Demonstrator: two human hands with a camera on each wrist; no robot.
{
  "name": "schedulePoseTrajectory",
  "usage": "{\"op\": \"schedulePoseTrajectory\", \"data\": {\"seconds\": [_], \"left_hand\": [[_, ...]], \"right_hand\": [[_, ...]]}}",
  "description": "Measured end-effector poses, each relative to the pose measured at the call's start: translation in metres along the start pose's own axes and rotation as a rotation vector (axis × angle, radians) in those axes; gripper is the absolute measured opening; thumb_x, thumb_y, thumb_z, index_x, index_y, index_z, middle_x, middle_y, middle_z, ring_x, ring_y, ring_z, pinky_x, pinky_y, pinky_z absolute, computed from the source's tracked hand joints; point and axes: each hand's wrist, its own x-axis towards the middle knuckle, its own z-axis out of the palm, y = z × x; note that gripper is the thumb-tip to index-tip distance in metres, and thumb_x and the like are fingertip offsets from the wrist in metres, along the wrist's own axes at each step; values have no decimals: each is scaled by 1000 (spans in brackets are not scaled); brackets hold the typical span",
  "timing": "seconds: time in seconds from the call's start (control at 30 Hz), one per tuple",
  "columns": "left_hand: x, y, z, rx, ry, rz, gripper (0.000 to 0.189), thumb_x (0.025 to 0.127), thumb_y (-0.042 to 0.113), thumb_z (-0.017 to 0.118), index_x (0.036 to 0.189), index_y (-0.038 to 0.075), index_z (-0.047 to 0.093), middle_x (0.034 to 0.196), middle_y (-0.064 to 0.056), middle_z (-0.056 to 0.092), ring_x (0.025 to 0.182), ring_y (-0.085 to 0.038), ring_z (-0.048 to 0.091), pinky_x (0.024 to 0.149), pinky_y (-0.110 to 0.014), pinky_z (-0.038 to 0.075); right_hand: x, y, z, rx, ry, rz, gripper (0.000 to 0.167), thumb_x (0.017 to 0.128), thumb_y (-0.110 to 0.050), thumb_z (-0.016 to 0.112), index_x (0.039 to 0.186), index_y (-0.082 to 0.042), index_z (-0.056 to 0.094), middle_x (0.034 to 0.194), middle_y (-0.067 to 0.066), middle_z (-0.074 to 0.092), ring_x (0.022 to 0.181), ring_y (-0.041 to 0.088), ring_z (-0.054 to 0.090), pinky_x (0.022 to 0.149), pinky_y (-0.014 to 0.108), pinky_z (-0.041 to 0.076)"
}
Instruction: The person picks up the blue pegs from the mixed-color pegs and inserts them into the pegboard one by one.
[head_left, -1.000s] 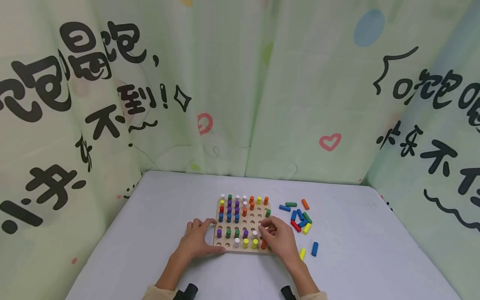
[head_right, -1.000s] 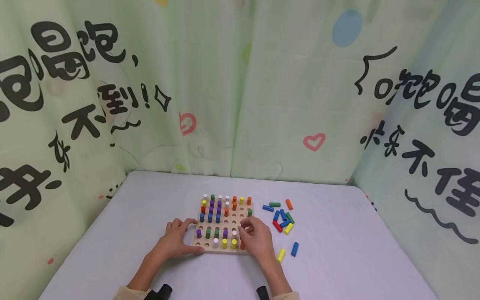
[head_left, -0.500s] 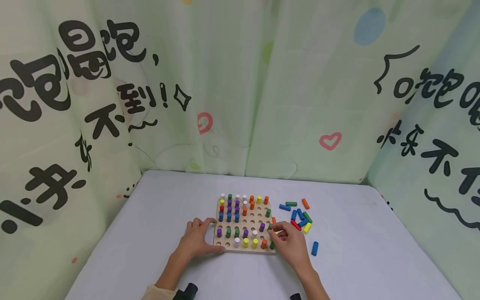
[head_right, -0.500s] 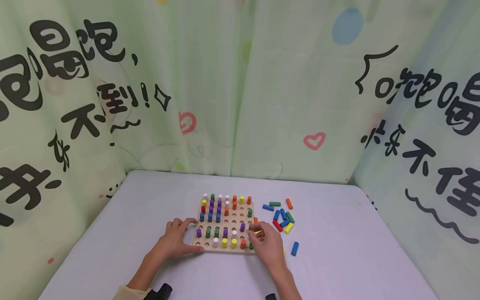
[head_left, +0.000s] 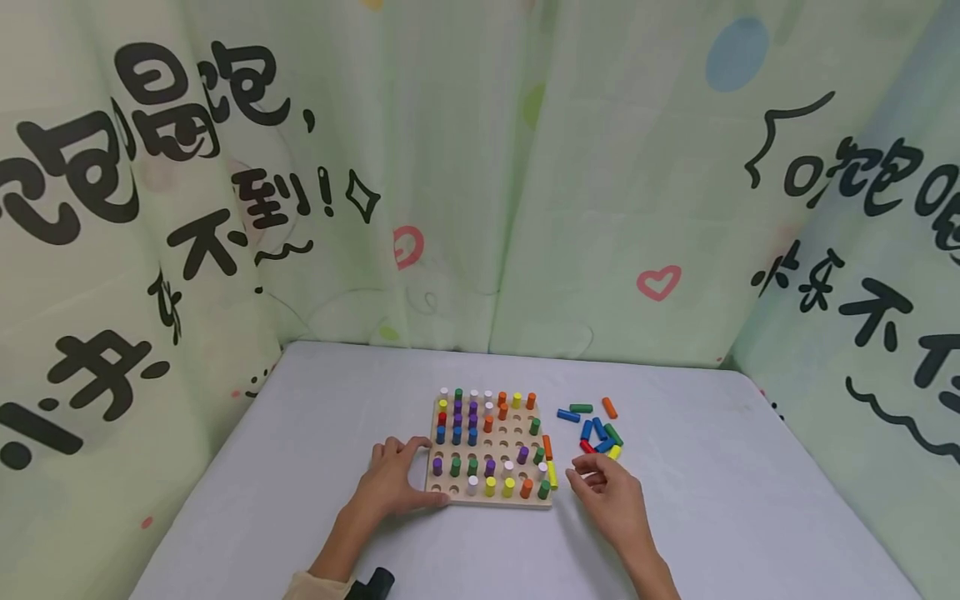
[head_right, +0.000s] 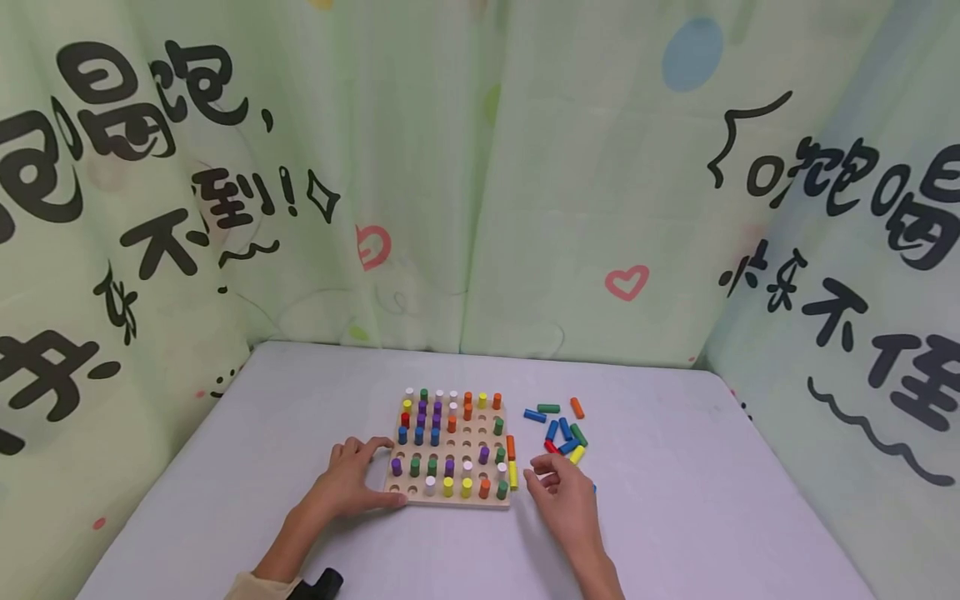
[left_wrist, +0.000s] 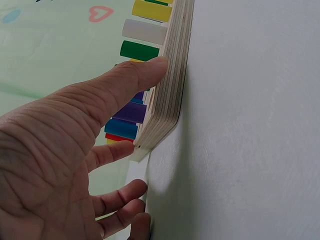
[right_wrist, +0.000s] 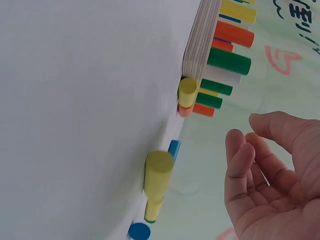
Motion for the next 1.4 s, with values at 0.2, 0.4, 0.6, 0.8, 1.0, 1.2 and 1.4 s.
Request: {"op": "schedulePoseTrajectory", "data": {"seconds": [0.2,0.4,0.6,0.8,1.0,1.2,1.4], "left_hand": [[0,0,0,-1,4,9,86,66,54,92,138,23,57,116,-14,50,106,-30,42,80,-46,52],[0,-1,0,-5,4,17,85,66,53,92,138,24,57,114,-13,50,105,-29,41,77,-43,51],[0,0,-1,-13,5,13,85,66,53,93,138,23,57,115,-14,50,106,-30,42,78,-45,51],[-1,0,-1,-15,2,8,85,66,53,93,138,23,57,117,-15,50,107,-31,42,81,-47,53],[1,-1,0,-11,-3,3,86,66,53,93,138,24,57,118,-15,50,108,-31,41,80,-47,52],[1,-1,0,-19,-6,4,86,66,54,93,138,25,57,117,-14,50,107,-30,41,79,-45,52],[1,-2,0,-7,-8,11,85,66,54,92,138,25,57,116,-14,50,107,-31,41,78,-45,52]], "right_hand": [[0,11,-12,-32,18,19,20,89,-10,79,105,1,72,96,9,72,77,16,64,67,15,49],[1,21,-25,-69,24,39,21,90,-11,78,105,1,71,95,10,72,77,18,64,65,15,48],[1,32,-34,-92,5,53,24,89,-13,79,107,1,70,94,9,72,77,18,63,64,16,48],[0,43,-44,-163,-5,93,23,87,-16,81,100,1,70,87,6,72,75,19,63,66,26,50],[2,50,-50,-199,-67,206,30,84,-21,84,93,1,66,83,6,67,75,20,60,65,30,48],[5,54,-51,-210,-110,216,34,80,-23,87,87,-1,63,78,5,63,73,19,57,63,30,45],[10,58,-50,-227,-134,230,36,79,-25,88,86,-2,61,77,5,62,72,19,55,62,30,43]]}}
